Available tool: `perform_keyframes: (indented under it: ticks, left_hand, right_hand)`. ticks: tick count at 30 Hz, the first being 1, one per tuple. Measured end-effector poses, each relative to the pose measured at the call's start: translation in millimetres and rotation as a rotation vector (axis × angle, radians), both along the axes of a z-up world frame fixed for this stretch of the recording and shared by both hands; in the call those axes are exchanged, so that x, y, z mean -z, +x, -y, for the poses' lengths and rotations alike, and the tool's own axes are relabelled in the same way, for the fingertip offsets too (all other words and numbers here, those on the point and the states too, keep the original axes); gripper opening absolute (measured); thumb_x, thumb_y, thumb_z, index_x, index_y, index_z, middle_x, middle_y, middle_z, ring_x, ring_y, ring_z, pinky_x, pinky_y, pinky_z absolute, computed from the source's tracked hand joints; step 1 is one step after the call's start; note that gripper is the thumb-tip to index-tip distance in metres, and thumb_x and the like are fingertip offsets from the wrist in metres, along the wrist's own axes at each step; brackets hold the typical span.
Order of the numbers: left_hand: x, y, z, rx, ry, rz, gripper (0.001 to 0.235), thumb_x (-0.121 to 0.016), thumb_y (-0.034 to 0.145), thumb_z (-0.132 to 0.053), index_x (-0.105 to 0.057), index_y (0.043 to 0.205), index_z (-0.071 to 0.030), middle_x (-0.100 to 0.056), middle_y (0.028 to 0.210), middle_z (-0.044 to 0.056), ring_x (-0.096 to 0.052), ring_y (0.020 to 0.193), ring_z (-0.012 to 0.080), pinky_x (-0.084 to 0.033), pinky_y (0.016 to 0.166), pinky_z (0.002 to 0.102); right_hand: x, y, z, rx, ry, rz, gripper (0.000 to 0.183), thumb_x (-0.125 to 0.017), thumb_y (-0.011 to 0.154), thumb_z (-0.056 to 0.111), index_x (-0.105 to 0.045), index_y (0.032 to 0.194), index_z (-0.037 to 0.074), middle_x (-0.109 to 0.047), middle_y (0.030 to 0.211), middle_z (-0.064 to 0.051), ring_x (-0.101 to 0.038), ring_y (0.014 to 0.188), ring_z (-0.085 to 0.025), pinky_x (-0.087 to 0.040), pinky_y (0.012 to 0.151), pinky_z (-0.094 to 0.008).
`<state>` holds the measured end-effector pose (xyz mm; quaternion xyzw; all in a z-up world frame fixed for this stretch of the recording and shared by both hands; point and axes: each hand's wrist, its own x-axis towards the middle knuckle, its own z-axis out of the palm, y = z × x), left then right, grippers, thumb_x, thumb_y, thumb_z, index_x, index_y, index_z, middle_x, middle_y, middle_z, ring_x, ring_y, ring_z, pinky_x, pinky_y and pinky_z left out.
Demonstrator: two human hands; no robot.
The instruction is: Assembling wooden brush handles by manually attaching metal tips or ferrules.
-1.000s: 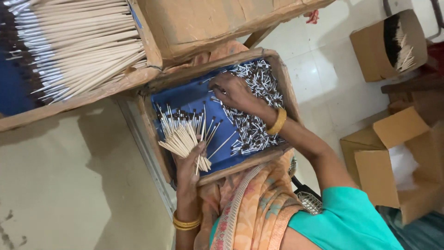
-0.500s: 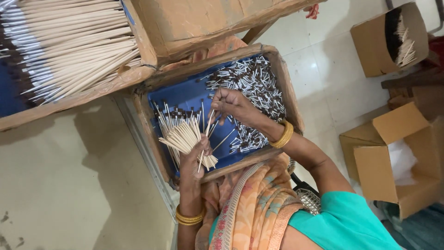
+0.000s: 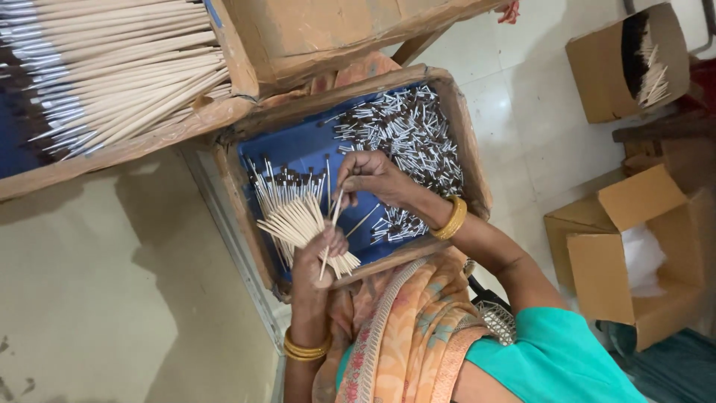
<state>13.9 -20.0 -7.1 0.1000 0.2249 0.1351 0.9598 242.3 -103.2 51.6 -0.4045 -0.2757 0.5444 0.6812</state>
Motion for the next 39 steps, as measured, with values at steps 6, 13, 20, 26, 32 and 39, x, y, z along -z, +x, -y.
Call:
perform_keyframes:
  ticks: [6,13,20,26,32,39]
  left_hand:
    - [-29,8,5,-0.011,0.175,-0.134,0.024,-0.077,0.088,-0.006,-0.066,0.106,0.005,-0.061,0.077,0.01,-0.053,0.062,0.0169,-0.044,0.059,0.031]
    - [-27,11,8,-0.135,1.202,-0.314,0.024,-0.076,0.088,-0.014,-0.069,0.107,-0.001,-0.068,0.092,0.011,-0.066,0.079,0.0219,-0.054,0.071,0.034]
    - [-54,17,-7,0.174,1.814,-0.642,0.042,-0.076,0.068,-0.007,-0.069,0.109,-0.002,-0.072,0.104,0.017,-0.071,0.088,0.0341,-0.056,0.079,0.043]
    - [-37,8,-15,0.519,1.731,-0.866,0.055,-0.075,0.066,-0.005,-0.068,0.12,-0.003,-0.071,0.103,0.02,-0.071,0.091,0.0391,-0.056,0.082,0.046]
    - [-36,-8,-27,0.285,1.644,-0.831,0.034,-0.079,0.077,-0.007,-0.07,0.109,0.001,-0.073,0.101,0.023,-0.071,0.091,0.0401,-0.056,0.079,0.045]
    - [-45,8,-25,0.041,0.764,-0.618,0.022,-0.076,0.087,0.001,-0.069,0.108,0.003,-0.073,0.091,0.01,-0.07,0.074,0.018,-0.059,0.064,0.031]
  right_hand:
    - [3,-5,3,0.076,-0.044,0.045,0.011,-0.068,0.104,0.008,-0.059,0.101,0.002,-0.07,0.09,-0.009,-0.066,0.075,-0.011,-0.057,0.07,-0.026]
    - [19,-31,13,0.339,-0.2,0.109,0.016,-0.068,0.106,0.015,-0.06,0.097,0.004,-0.065,0.076,-0.004,-0.063,0.063,-0.01,-0.054,0.058,-0.025]
    - [13,2,-6,0.167,-0.466,1.411,0.019,-0.064,0.097,0.022,-0.065,0.099,0.003,-0.067,0.078,-0.008,-0.067,0.069,-0.018,-0.053,0.054,-0.034]
    - [25,27,-29,-0.017,-0.317,2.089,0.025,-0.064,0.077,0.011,-0.065,0.096,-0.005,-0.063,0.085,-0.015,-0.063,0.08,-0.027,-0.05,0.057,-0.038]
    - [38,36,-32,0.174,-0.072,2.17,0.022,-0.063,0.075,0.012,-0.064,0.092,-0.001,-0.064,0.09,-0.017,-0.063,0.091,-0.031,-0.052,0.069,-0.04]
    - [-7,45,-26,0.265,-0.28,1.713,0.015,-0.072,0.093,0.019,-0.069,0.095,0.005,-0.069,0.084,-0.012,-0.067,0.081,-0.029,-0.055,0.072,-0.044]
